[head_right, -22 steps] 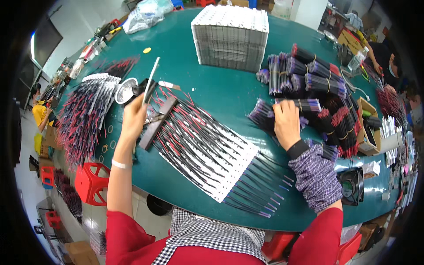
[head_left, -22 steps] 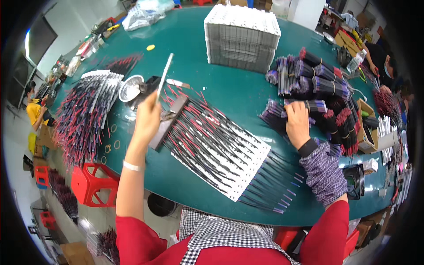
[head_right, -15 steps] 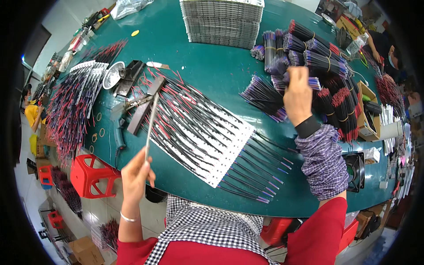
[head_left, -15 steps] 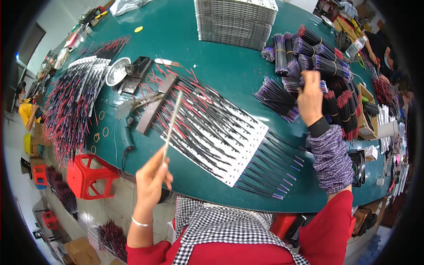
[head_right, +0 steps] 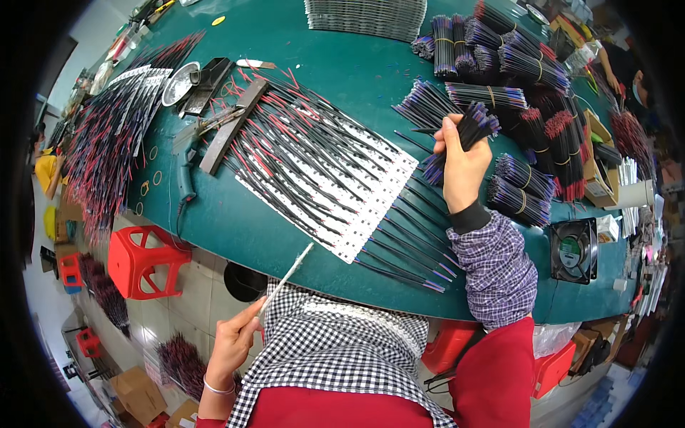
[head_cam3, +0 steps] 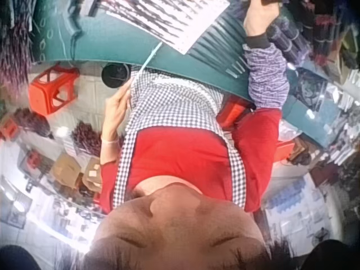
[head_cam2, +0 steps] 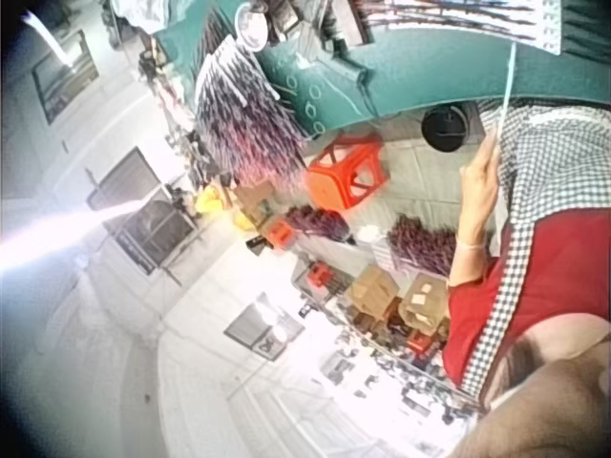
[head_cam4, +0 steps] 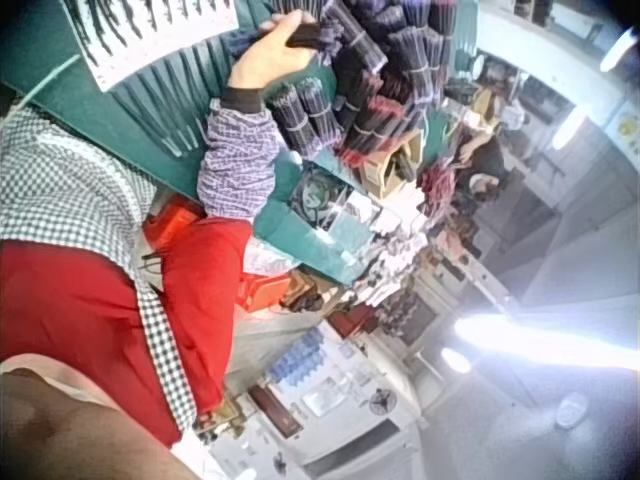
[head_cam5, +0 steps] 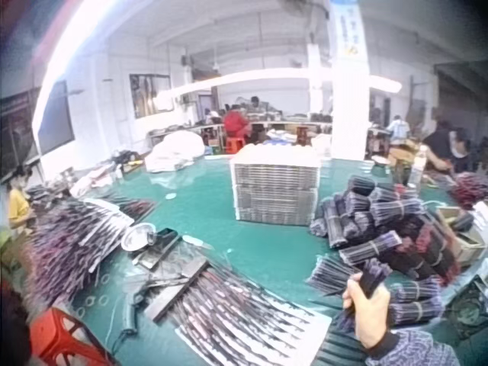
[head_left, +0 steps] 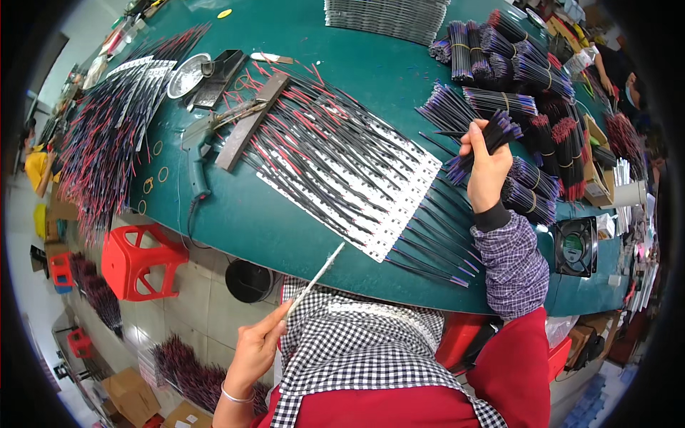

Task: The person solders wires onto circuit strips using a soldering tool, handles a small box, aligns wires across the strips using a wooden stick, and solders the wire ends onto the board.

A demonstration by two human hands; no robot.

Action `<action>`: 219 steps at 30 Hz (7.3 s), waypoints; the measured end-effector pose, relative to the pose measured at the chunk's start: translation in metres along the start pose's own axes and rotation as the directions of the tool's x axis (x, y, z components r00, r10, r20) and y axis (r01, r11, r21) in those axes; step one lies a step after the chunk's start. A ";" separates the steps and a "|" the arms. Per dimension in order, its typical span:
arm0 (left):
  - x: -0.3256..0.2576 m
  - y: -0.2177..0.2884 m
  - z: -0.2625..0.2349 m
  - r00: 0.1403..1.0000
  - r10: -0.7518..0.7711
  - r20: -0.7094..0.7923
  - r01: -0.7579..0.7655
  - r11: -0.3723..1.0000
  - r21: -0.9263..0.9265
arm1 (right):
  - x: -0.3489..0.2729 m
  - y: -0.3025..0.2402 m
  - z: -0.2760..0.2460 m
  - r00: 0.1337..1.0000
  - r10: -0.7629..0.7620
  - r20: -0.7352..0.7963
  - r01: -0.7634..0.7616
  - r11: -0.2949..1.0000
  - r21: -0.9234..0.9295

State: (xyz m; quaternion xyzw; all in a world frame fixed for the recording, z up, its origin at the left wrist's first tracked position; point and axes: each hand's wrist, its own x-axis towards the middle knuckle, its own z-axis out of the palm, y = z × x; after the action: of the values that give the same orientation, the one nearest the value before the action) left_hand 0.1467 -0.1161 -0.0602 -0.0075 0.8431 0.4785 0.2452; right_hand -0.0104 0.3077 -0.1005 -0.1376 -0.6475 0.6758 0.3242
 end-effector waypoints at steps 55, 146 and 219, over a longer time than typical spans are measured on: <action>0.139 0.082 0.061 0.921 0.362 0.143 -0.377 0.921 0.102 | -0.023 0.002 0.002 0.863 -0.279 0.422 0.486 0.690 -0.537; 0.180 0.135 -0.128 0.816 0.244 -0.524 -0.577 0.304 -0.758 | 0.043 -0.072 0.032 0.647 0.311 0.697 0.520 -0.848 -0.104; 0.180 0.133 0.039 0.874 0.482 0.060 -0.482 0.876 -0.011 | -0.039 -0.019 0.011 0.691 -0.076 0.719 0.714 0.227 -0.662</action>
State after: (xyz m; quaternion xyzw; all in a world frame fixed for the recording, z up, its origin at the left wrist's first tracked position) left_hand -0.0287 0.0275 -0.0449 0.2177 0.8116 0.5227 0.1437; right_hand 0.0171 0.2746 -0.0896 0.0860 -0.9803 0.0820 0.1577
